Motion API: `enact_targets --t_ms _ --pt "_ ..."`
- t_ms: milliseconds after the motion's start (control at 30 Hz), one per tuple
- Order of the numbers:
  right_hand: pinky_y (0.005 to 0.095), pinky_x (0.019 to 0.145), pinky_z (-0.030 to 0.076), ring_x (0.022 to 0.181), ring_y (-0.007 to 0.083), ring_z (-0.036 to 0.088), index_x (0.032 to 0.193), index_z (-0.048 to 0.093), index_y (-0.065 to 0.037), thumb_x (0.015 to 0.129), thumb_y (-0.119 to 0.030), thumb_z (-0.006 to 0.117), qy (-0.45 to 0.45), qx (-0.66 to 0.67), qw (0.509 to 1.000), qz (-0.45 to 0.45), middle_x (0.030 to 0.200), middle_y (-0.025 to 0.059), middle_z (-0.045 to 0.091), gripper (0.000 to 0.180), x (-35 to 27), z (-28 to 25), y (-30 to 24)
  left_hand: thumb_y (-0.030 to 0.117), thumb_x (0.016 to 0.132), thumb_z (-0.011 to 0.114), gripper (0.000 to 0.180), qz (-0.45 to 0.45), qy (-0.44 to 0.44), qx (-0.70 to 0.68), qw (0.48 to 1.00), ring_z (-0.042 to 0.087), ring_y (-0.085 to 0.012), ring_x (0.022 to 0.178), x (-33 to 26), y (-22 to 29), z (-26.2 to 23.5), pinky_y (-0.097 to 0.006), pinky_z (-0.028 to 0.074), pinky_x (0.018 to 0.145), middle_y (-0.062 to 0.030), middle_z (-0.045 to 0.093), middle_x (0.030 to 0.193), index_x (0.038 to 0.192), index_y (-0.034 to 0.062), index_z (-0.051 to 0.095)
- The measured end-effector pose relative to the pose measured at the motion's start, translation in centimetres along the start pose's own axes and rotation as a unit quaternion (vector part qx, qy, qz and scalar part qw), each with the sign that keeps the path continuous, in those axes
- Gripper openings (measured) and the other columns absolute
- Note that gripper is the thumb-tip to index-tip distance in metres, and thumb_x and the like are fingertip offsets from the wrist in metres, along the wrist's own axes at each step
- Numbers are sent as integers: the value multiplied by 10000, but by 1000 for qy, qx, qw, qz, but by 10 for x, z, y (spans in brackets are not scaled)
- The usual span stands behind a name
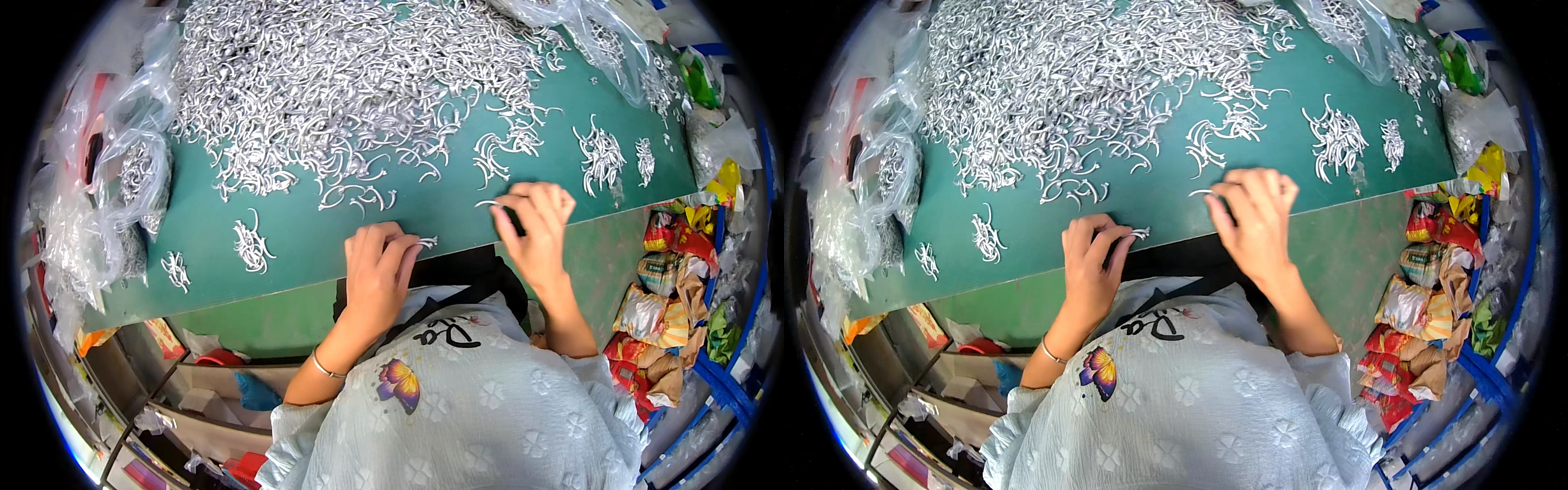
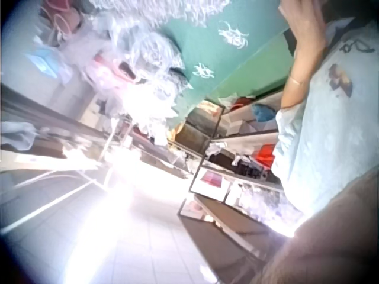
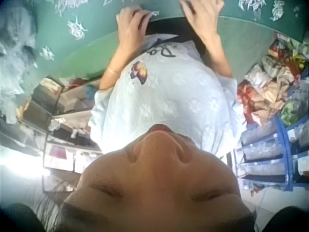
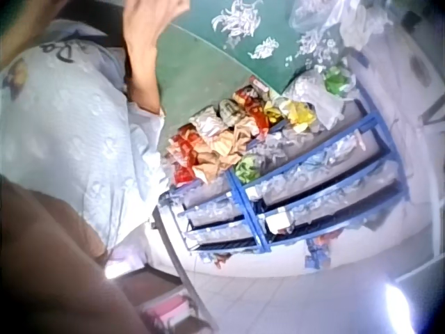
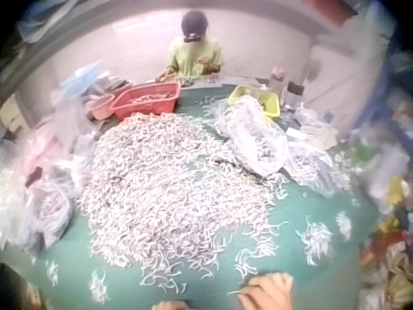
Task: The person sorts small silver metal hooks on a green workbench by hand, moving them from a large central pile into smaller organized groups and placing some into plastic bags.
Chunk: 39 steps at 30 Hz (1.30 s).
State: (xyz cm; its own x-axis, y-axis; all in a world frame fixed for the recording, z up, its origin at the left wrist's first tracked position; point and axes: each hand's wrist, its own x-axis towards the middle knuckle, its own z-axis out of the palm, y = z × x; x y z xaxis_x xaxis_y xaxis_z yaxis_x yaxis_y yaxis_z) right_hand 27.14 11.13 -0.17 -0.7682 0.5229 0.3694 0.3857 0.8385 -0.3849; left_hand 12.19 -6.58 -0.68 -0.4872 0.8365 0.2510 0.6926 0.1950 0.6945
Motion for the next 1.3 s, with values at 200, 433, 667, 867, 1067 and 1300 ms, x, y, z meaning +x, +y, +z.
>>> enact_targets --t_ms 200,433,667,867,1067,1300 --pt "388 872 328 971 247 530 960 648 -95 773 -143 748 61 -178 974 128 1009 50 593 217 -1 -23 47 17 749 746 230 8 10 7 1000 525 -246 824 2 -1 4 -369 356 713 -55 552 920 945 68 637" --pt "401 858 351 1003 276 506 1093 618 -50 757 -178 763 -15 2 999 30 1076 78 567 388 26 11 0 0 750 741 220 4 -1 11 1000 523 -249 826 3 2 4 -363 363 723 -68 553 911 938 59 641" --pt "381 722 449 842 291 556 965 658 -26 769 -17 714 -9 250 968 -15 983 95 593 205 17 33 -19 3 749 741 233 14 3 7 1000 527 -249 817 4 3 5 -366 354 708 -65 556 900 949 60 636" --pt "381 755 388 882 273 513 954 680 -71 771 -69 728 42 -13 998 43 983 63 593 190 39 12 20 -1 742 747 243 18 13 4 1000 529 -248 813 4 1 7 -365 349 701 -62 560 900 950 62 639" --pt "378 740 376 858 257 515 877 669 -78 744 -66 747 16 23 999 16 929 48 572 155 9 -3 23 -4 740 749 245 17 8 -4 1000 530 -245 818 3 0 7 -364 354 710 -60 564 907 950 69 647" --pt "391 767 367 912 274 513 977 649 -63 785 -85 727 72 -113 983 123 1008 87 580 208 7 -19 44 -5 738 750 248 15 11 1 1000 527 -245 822 3 0 8 -362 358 715 -58 564 908 953 68 650"
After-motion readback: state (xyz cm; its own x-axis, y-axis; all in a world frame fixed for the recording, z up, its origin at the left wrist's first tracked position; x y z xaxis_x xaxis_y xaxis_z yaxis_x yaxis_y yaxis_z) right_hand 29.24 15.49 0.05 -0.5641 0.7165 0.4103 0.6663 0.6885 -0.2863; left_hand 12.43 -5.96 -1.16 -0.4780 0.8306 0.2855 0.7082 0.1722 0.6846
